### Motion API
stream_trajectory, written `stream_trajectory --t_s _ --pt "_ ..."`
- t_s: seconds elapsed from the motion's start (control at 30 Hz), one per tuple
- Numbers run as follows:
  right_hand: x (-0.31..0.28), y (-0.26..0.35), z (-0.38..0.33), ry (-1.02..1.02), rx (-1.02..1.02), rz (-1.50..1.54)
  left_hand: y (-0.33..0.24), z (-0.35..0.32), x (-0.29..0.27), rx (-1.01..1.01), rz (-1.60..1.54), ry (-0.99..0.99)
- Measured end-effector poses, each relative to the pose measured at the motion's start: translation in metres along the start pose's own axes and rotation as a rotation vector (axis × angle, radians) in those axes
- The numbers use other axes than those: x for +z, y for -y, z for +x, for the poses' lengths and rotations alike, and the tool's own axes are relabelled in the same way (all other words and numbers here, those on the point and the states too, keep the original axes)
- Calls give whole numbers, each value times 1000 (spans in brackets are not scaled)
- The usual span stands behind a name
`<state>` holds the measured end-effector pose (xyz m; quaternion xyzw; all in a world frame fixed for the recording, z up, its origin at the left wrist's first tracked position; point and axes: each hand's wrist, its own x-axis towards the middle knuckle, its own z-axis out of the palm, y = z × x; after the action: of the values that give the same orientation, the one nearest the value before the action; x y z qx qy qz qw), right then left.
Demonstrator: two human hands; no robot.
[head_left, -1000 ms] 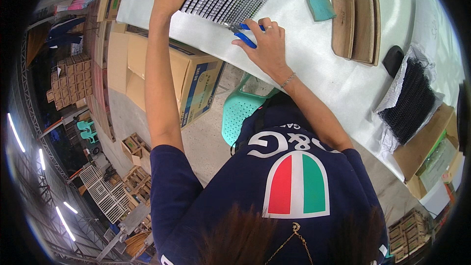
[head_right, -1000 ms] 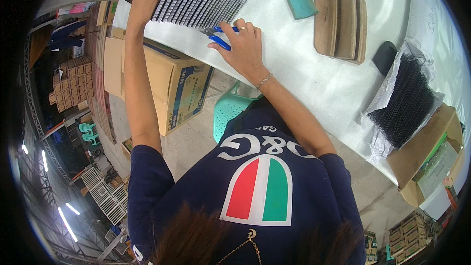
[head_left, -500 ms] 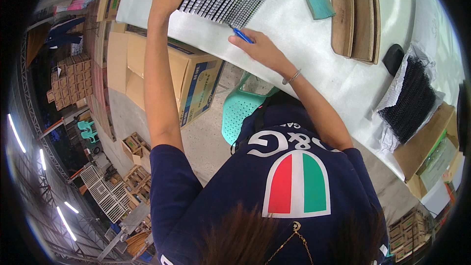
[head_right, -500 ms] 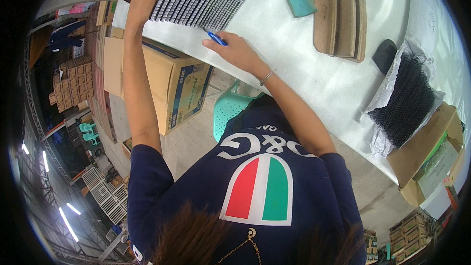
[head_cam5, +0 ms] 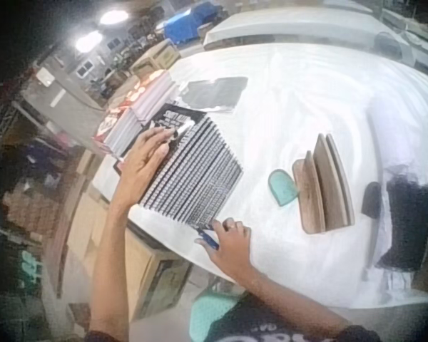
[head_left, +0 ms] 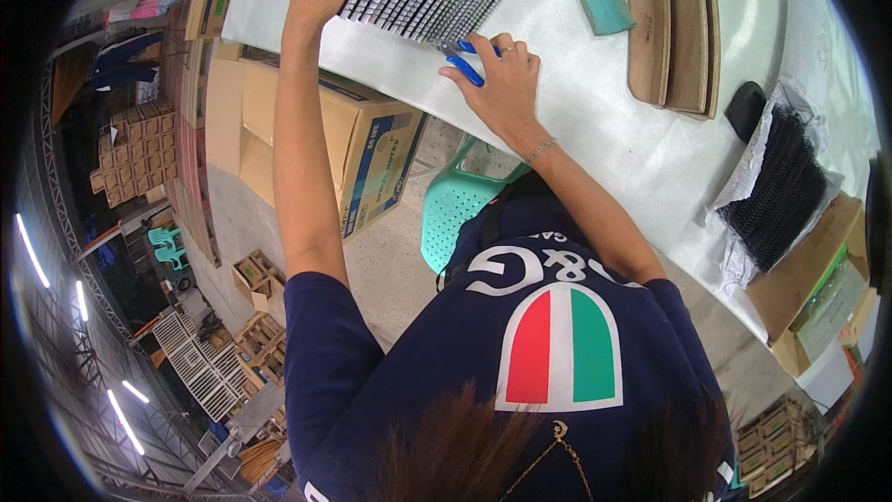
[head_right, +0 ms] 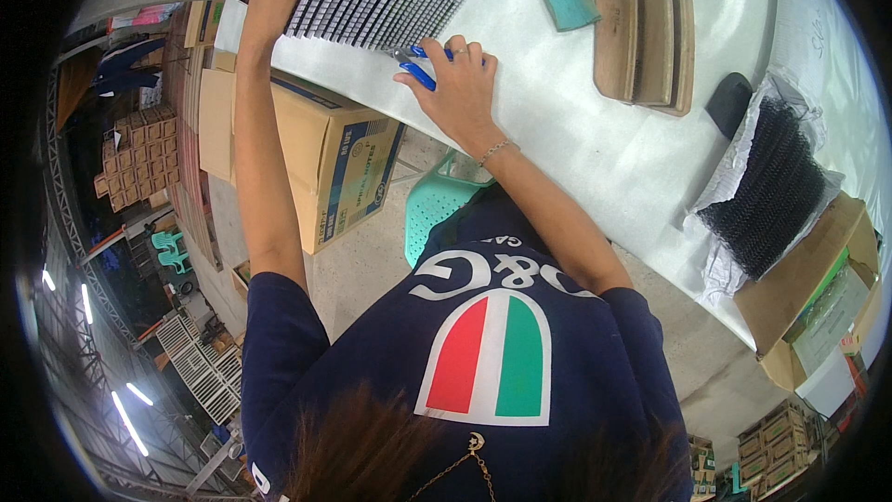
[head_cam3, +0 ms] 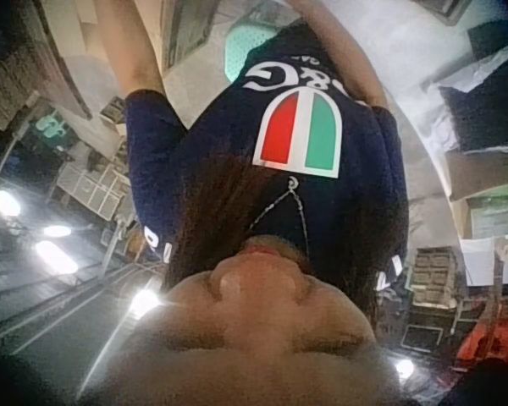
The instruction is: The person trims excess wire from the spirals of a stack of notebooks using a pair of pliers, handling the stack and then moving to the next set.
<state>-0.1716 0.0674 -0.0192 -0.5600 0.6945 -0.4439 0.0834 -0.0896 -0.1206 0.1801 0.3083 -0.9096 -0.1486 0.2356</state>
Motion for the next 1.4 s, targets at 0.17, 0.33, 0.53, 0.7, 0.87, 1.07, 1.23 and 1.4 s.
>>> stream_trajectory --t_s 0.17,0.33,0.53,0.7,0.87,1.07,1.23,1.4 --pt "1 0 2 32 13 11 1 -1 -1 26 -1 -2" --pt "-1 -4 5 19 -13 35 -1 0 0 -6 -11 3" --pt "-20 -9 19 500 290 584 -2 -1 -1 -13 12 1" --pt "-28 -14 29 589 282 507 -3 -1 0 -16 -13 3" --pt "-29 -9 12 45 -44 0 0 -2 -2 -1 9 3" --pt "-11 -11 4 -17 -77 -52 1 0 0 11 18 6" --pt "-4 -7 5 18 -51 -9 0 -3 -4 3 12 -1" --pt "-6 -12 9 71 -24 -9 2 3 5 4 -25 7"
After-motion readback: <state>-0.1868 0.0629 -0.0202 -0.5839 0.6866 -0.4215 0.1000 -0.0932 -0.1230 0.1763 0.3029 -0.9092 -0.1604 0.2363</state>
